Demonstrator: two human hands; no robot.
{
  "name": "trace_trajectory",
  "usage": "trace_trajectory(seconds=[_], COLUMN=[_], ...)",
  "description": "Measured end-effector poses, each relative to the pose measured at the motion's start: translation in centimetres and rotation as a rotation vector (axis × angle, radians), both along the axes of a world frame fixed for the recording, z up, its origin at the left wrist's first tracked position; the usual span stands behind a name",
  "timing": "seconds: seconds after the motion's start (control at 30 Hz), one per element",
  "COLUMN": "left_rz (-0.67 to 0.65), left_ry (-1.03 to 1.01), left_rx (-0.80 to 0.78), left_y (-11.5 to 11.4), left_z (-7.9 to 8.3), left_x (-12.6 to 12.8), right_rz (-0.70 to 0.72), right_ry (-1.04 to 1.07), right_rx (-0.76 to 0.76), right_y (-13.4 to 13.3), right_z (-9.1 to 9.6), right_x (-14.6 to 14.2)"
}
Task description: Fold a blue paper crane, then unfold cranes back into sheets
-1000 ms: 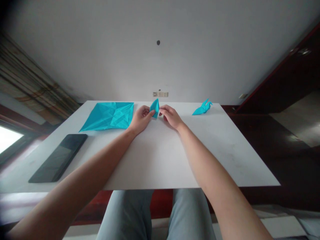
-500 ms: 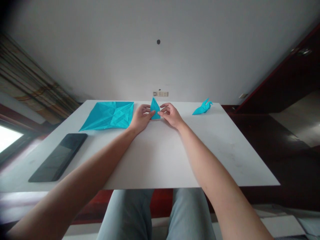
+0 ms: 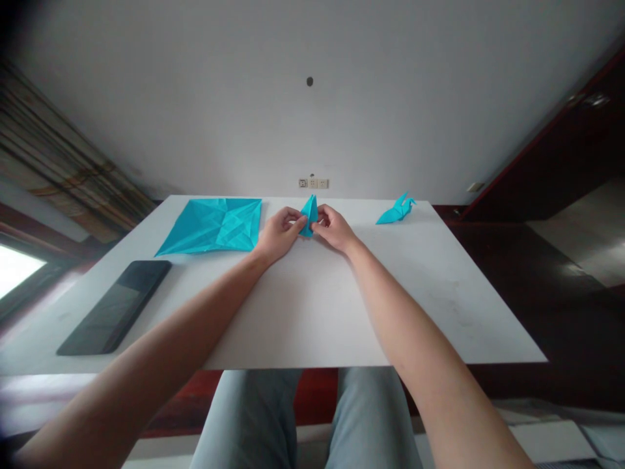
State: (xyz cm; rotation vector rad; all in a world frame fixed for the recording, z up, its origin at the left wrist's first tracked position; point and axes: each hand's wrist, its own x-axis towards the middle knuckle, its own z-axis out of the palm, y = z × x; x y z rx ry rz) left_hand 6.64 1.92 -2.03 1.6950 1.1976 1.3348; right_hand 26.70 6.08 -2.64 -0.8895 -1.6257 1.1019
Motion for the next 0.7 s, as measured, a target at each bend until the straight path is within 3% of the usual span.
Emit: trace_trajectory(seconds=[0.13,0.23,0.47,0.7], left_rz=[-0.03,-0.06,-0.042,-0.077], left_ry=[0.071,0.016,-0.01,-0.098], left_rx=[-0.029,-0.043,0.052,-0.047], left_y=[-0.7,-0.6,0.1,0.8], left_z=[0.4,0.3,-0.3,-0.9], left_x=[0.0,0.1,0.2,-0.1], right_rz=[-0.011,-0.035,-0.008,-0.017], right_ry=[-0.003,0.035,0.105,0.075], right_rx=[0.016,-0.005,-0.028,0.0], right_y=[0.1,0.1,-0.5,-0.3], right_z=[0.0,0.2,1.0,0.5], right_x=[0.0,0.1,0.1,0.3])
